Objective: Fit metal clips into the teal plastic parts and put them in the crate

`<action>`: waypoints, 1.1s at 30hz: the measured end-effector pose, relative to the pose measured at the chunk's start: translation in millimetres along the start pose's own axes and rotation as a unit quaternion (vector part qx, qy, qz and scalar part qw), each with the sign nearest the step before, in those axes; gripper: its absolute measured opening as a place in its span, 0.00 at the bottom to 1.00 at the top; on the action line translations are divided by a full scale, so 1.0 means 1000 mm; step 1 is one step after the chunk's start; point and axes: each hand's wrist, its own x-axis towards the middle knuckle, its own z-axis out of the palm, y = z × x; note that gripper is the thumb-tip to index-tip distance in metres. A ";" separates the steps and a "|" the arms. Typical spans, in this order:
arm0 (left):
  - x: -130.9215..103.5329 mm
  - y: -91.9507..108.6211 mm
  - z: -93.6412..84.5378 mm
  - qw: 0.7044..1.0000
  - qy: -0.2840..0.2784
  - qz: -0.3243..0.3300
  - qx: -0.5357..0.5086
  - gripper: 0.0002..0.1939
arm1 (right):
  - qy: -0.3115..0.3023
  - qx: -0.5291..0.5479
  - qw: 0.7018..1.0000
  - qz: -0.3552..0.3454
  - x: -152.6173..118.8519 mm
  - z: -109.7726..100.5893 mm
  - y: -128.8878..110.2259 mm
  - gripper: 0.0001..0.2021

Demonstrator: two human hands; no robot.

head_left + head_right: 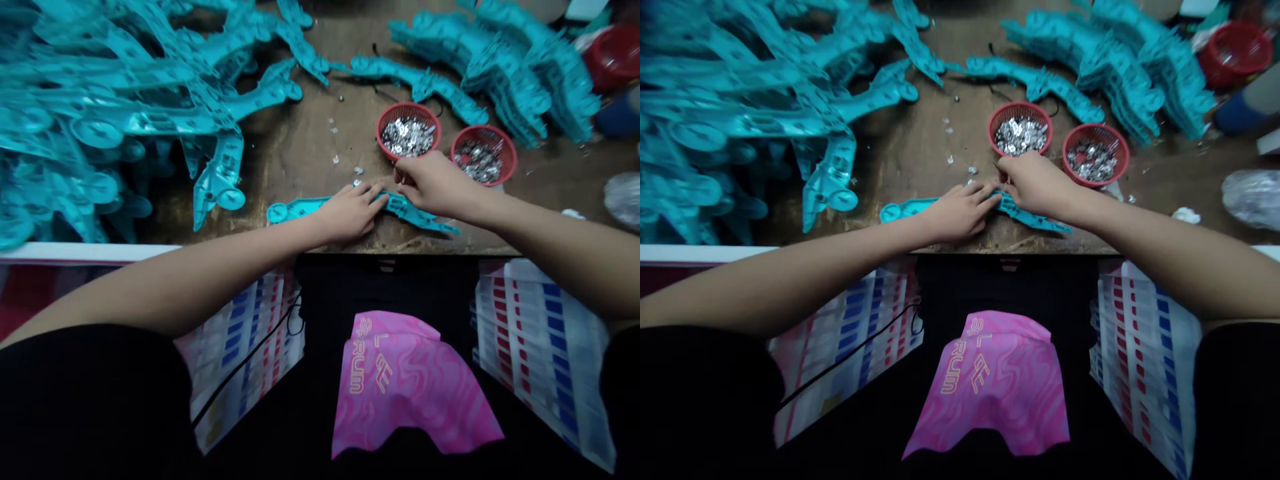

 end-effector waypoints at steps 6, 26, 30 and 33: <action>-0.006 -0.017 -0.025 0.998 -0.048 0.024 0.015 0.58 | 0.018 -0.136 0.988 0.068 0.002 -0.015 0.023 0.25; -0.017 -0.025 -0.053 0.954 0.268 0.090 0.095 0.24 | 0.170 -0.062 0.963 0.200 0.056 -0.082 0.161 0.38; -0.004 -0.027 -0.036 0.956 0.251 0.120 0.098 0.19 | 0.116 -0.065 0.958 0.254 0.107 -0.063 0.190 0.34; -0.001 -0.021 -0.033 0.961 0.226 0.134 0.082 0.14 | 0.116 -0.066 0.956 0.259 0.128 -0.046 0.193 0.28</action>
